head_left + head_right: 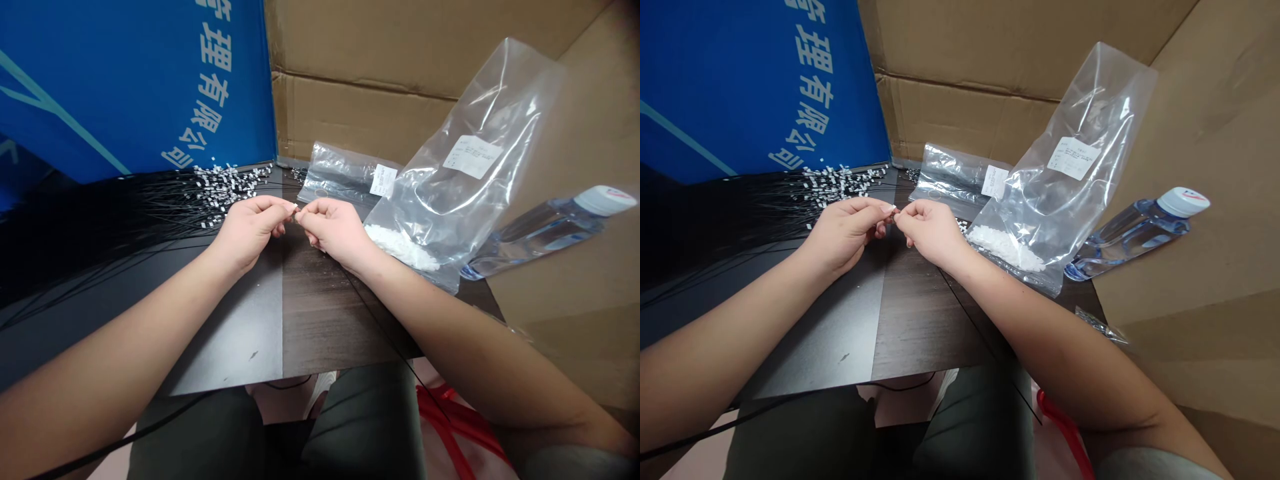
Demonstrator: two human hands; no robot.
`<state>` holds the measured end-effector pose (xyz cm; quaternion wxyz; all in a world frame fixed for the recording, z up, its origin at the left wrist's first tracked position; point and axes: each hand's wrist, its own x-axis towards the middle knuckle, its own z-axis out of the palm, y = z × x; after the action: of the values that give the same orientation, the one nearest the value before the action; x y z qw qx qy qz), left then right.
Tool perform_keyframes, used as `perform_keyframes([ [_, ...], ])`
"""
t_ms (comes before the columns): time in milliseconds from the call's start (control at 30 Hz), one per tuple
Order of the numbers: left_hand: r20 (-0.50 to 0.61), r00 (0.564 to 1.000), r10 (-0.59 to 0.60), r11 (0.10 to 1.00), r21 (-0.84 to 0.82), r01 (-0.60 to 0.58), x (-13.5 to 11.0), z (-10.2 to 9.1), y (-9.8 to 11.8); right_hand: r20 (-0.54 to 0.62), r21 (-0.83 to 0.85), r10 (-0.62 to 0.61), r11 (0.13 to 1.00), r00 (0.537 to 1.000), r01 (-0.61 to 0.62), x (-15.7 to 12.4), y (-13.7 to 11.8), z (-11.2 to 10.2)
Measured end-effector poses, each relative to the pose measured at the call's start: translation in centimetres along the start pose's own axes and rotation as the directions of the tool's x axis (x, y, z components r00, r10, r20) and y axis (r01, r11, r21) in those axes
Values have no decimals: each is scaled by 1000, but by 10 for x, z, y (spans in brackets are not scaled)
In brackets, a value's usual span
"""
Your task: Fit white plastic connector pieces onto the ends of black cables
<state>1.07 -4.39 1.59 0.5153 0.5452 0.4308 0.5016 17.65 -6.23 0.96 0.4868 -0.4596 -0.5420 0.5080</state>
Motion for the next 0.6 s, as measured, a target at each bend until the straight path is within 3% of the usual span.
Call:
perform_keyframes([
  [600, 6, 1000, -17, 1000, 4, 17, 2, -1, -2, -5, 17, -1, 1000, 1000, 1, 1, 1, 0],
])
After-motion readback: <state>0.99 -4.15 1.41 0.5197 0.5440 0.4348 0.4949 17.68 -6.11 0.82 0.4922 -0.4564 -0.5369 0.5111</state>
